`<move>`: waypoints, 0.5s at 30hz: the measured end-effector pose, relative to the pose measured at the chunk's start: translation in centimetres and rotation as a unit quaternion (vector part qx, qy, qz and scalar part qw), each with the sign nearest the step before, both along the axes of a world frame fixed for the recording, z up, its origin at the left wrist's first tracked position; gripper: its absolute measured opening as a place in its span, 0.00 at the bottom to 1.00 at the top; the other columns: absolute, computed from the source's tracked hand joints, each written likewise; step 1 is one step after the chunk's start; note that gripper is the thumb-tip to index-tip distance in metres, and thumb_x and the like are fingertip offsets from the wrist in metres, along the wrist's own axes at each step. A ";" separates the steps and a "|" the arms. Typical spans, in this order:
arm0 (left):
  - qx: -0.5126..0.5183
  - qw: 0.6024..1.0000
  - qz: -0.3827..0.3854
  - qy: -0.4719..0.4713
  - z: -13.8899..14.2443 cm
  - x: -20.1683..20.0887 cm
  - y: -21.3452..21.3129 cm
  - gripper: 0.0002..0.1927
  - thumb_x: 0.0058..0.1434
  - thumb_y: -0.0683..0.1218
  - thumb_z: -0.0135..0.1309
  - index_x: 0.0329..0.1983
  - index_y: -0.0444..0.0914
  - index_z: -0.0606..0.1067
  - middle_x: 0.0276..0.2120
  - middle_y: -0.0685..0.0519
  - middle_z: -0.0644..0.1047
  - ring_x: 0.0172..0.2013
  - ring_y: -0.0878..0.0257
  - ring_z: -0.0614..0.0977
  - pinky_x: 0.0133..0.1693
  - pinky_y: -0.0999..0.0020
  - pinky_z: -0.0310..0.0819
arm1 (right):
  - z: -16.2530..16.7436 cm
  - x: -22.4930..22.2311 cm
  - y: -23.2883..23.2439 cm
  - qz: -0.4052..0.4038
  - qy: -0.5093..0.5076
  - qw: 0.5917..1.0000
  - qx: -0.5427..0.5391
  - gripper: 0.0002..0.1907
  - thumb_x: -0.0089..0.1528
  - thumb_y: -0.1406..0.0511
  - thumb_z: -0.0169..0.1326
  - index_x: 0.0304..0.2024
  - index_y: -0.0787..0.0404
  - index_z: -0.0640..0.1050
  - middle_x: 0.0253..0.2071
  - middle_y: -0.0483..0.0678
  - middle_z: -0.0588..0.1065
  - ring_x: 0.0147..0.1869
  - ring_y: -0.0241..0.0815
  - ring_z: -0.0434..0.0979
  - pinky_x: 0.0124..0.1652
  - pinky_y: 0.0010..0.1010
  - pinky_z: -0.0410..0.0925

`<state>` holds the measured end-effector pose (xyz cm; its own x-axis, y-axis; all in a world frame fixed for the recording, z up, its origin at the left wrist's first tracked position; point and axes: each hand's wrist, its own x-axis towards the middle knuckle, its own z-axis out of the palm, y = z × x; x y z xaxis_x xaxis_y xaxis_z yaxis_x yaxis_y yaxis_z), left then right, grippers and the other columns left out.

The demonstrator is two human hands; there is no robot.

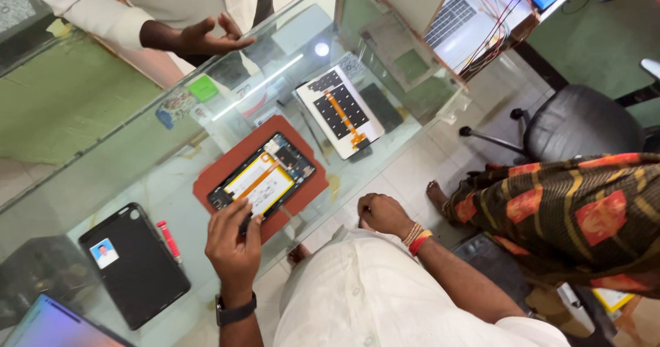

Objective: The person heats the back cover of a tablet with a yellow heat gun, pries the cover open with a pick, and opens the device on a mat. They then work on the exposed battery and internal components, applying the heated tool along the battery edge and handling the opened tablet.

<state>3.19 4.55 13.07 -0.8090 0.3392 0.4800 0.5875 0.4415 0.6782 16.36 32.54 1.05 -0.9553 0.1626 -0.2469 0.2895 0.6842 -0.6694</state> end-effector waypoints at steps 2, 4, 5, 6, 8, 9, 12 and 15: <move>0.031 0.999 -0.020 -0.031 -0.2 1.5 2.4 0.12 0.58 0.37 0.63 0.45 0.33 0.80 0.45 0.48 0.82 0.46 0.52 0.83 0.50 0.60 0.77 | -0.2 0.6 4.3 0.053 0.007 0.997 0.056 0.05 0.54 0.66 0.54 0.29 0.59 0.80 0.35 0.53 0.80 0.39 0.57 0.80 0.39 0.46 0.72; 0.065 0.993 -0.062 -0.076 -0.6 2.9 4.6 0.11 0.59 0.40 0.63 0.45 0.35 0.81 0.43 0.50 0.83 0.44 0.55 0.85 0.48 0.64 0.79 | -0.5 1.2 8.8 0.098 -0.020 0.990 0.094 0.05 0.56 0.65 0.54 0.30 0.58 0.80 0.37 0.52 0.80 0.43 0.57 0.80 0.41 0.46 0.72; 0.071 0.978 -0.110 -0.159 -1.1 3.3 5.6 0.13 0.57 0.43 0.64 0.45 0.35 0.82 0.41 0.50 0.84 0.39 0.56 0.85 0.43 0.64 0.78 | -0.7 1.5 10.8 0.109 -0.050 0.986 0.113 0.05 0.57 0.65 0.53 0.32 0.57 0.80 0.37 0.53 0.80 0.42 0.57 0.80 0.42 0.46 0.73; 0.077 0.954 -0.155 -0.244 -1.7 3.9 6.5 0.15 0.55 0.46 0.65 0.44 0.35 0.83 0.38 0.50 0.85 0.35 0.56 0.85 0.38 0.64 0.78 | -0.9 1.7 12.8 0.122 -0.081 0.981 0.131 0.06 0.58 0.65 0.53 0.33 0.56 0.80 0.38 0.53 0.80 0.42 0.57 0.81 0.43 0.46 0.73; 0.078 0.915 -0.273 -0.287 -3.1 5.3 7.7 0.21 0.58 0.54 0.65 0.47 0.35 0.82 0.41 0.49 0.85 0.39 0.54 0.86 0.43 0.63 0.78 | -1.1 1.6 15.6 0.142 -0.140 0.971 0.136 0.06 0.56 0.64 0.54 0.34 0.56 0.80 0.38 0.53 0.80 0.43 0.57 0.80 0.44 0.47 0.73; 0.071 0.902 -0.344 -0.252 -4.2 5.9 8.4 0.24 0.61 0.58 0.63 0.51 0.36 0.81 0.47 0.48 0.84 0.48 0.52 0.86 0.52 0.61 0.79 | -1.3 1.6 16.6 0.150 -0.171 0.966 0.124 0.08 0.53 0.64 0.56 0.34 0.56 0.80 0.39 0.53 0.80 0.44 0.57 0.80 0.44 0.48 0.72; -0.019 0.892 -0.361 -0.271 -7.9 8.6 10.1 0.28 0.64 0.62 0.57 0.56 0.38 0.79 0.52 0.45 0.82 0.53 0.49 0.82 0.56 0.58 0.74 | -2.2 0.9 16.6 0.230 -0.165 0.940 0.188 0.11 0.58 0.57 0.57 0.36 0.56 0.80 0.41 0.52 0.79 0.47 0.57 0.79 0.45 0.49 0.71; -0.118 0.884 -0.256 -0.373 -10.5 11.5 10.5 0.30 0.63 0.64 0.51 0.57 0.38 0.78 0.53 0.45 0.80 0.55 0.48 0.79 0.54 0.57 0.71 | -3.2 0.0 13.9 0.302 -0.161 0.919 0.196 0.11 0.61 0.55 0.56 0.37 0.54 0.81 0.41 0.51 0.79 0.49 0.54 0.78 0.48 0.46 0.71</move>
